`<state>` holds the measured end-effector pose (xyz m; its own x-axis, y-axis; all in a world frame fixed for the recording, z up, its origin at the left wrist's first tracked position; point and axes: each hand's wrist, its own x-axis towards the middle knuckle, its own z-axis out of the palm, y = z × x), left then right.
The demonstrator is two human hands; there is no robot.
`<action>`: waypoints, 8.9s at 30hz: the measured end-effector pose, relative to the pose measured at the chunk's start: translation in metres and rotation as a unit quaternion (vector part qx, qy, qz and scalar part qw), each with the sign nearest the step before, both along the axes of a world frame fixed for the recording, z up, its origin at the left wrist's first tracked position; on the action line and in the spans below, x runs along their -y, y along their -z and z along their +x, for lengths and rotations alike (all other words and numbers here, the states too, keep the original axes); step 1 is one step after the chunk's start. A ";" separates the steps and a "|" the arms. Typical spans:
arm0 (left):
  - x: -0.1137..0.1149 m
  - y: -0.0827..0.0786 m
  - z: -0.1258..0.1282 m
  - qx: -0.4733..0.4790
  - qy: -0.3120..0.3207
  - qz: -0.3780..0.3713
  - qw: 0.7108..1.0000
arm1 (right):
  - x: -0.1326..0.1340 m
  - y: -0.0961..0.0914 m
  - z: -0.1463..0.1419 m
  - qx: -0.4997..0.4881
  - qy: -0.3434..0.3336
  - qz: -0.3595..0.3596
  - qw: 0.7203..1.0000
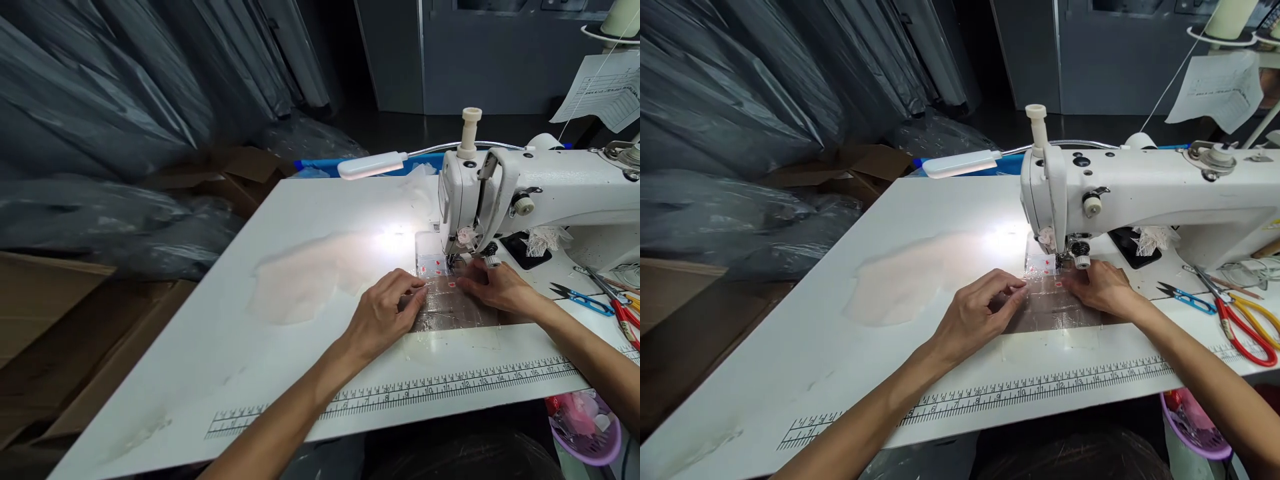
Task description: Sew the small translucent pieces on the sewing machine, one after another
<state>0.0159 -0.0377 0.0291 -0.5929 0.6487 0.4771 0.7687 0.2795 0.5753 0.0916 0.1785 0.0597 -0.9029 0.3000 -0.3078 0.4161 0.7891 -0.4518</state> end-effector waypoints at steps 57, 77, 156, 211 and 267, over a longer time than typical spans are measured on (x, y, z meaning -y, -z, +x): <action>-0.006 0.002 -0.008 0.330 -0.079 -0.009 0.941 | -0.016 0.056 0.017 -0.329 -0.284 0.000 0.901; -0.003 0.007 -0.009 0.286 -0.081 -0.031 0.954 | -0.016 0.046 0.022 -0.298 -0.313 -0.015 0.902; -0.033 0.024 -0.046 -0.256 0.150 -0.098 0.950 | -0.010 0.055 0.025 -0.327 -0.278 0.047 0.902; -0.030 0.014 -0.033 -0.310 0.162 -0.120 0.929 | -0.008 0.053 0.028 -0.279 -0.255 0.040 0.925; -0.028 0.016 -0.033 -0.262 0.278 0.009 0.924 | -0.010 0.037 0.009 -0.211 -0.188 0.080 0.956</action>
